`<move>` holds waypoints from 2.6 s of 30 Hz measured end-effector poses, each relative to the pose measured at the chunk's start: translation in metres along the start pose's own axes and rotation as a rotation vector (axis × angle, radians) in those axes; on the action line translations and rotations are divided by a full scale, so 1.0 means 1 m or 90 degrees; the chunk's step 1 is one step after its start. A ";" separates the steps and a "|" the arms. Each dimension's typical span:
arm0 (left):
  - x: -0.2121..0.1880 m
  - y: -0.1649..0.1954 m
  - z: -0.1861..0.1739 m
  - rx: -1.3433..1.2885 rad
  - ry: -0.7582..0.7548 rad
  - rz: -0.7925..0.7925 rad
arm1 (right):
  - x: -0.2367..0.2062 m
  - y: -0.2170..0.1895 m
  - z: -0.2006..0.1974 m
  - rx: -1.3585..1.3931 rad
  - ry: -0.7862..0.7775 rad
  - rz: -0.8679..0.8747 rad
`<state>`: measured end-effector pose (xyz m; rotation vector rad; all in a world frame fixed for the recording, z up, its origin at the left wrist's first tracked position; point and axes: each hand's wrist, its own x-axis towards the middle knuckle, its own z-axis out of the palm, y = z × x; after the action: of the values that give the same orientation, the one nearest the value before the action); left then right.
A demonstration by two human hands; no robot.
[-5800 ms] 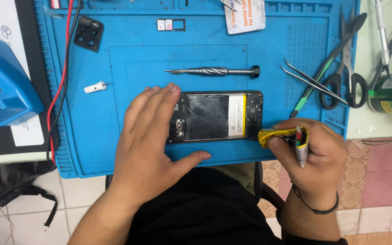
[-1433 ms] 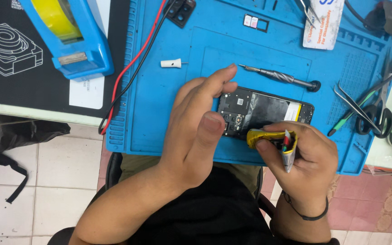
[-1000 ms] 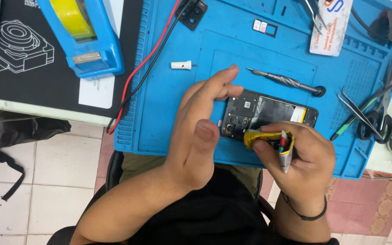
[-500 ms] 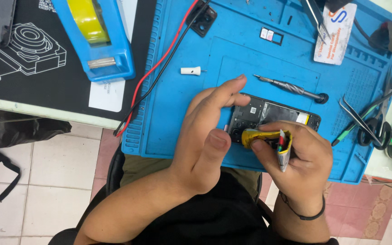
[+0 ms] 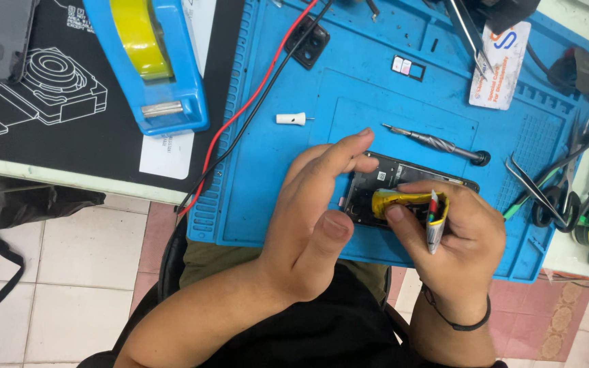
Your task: The person applies adhesive to the edges of a disassembled smartphone chassis and then uses a screwdriver to scrape adhesive residue from a phone back cover. The phone remains open on the mat while the back cover is cleaned.
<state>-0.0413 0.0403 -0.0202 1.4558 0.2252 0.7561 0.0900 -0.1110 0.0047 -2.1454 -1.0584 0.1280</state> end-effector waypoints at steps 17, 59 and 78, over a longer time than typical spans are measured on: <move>0.003 -0.001 -0.003 -0.003 0.007 0.011 | 0.016 -0.004 0.006 0.012 0.022 0.053; -0.017 -0.026 0.006 -0.061 0.013 -0.043 | 0.028 0.009 -0.005 0.171 0.067 0.189; -0.020 -0.029 0.015 -0.094 0.044 -0.068 | 0.016 0.035 -0.027 0.178 0.096 0.198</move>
<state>-0.0377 0.0183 -0.0515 1.2705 0.2911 0.7217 0.1339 -0.1288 0.0053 -2.0120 -0.5788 0.2405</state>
